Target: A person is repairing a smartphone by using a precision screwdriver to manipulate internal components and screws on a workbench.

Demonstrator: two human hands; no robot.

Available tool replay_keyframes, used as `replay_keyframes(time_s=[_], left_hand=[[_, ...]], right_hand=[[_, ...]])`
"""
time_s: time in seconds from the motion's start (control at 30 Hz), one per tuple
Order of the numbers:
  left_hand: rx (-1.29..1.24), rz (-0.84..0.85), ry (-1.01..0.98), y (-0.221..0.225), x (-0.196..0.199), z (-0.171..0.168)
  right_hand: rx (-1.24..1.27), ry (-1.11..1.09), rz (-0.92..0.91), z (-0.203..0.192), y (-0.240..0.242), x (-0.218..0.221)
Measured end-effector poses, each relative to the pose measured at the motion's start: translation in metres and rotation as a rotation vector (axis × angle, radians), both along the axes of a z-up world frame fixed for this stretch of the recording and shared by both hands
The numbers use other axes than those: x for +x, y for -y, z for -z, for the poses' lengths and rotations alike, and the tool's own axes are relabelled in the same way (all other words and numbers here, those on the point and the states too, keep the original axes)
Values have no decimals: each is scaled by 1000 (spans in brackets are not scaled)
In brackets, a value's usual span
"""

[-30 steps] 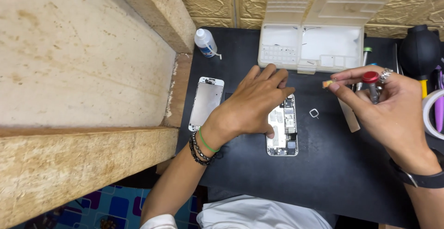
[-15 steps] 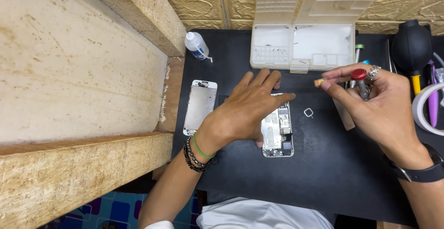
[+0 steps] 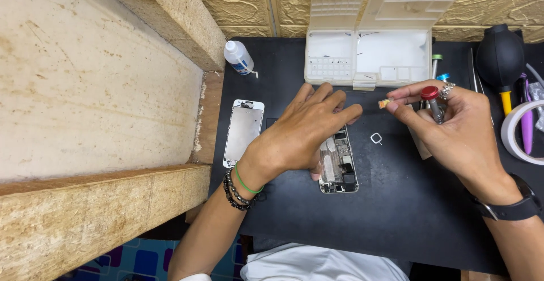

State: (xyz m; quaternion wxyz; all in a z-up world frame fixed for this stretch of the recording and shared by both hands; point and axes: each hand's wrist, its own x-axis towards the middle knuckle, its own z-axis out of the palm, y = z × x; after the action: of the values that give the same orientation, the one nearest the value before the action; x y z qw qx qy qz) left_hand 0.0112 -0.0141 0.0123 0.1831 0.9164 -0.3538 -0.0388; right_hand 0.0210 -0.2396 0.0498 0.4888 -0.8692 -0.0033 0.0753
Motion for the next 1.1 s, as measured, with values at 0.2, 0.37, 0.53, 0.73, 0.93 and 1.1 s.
replay_keyframes(time_s=[0.2,0.37,0.53,0.73,0.93,1.1], left_hand=[[-160,72,-235,-12,6,0],[-307,45,-372,-14,10,2],[-372,-29,-407,-16,15,1],[-562,-130,-574,-17,16,-11],[-659,-214,-625,-15,15,-8],[-717,-189,-665,-16,12,-14]], right_hand=[[-13,-10,5,-3,-1,2],[0,9,-2,-1,5,5],[-15,42,3,-2,10,9],[-48,97,-25,-5,14,10],[-48,38,-28,-7,10,9],[-20,7,-60,-1,9,9]])
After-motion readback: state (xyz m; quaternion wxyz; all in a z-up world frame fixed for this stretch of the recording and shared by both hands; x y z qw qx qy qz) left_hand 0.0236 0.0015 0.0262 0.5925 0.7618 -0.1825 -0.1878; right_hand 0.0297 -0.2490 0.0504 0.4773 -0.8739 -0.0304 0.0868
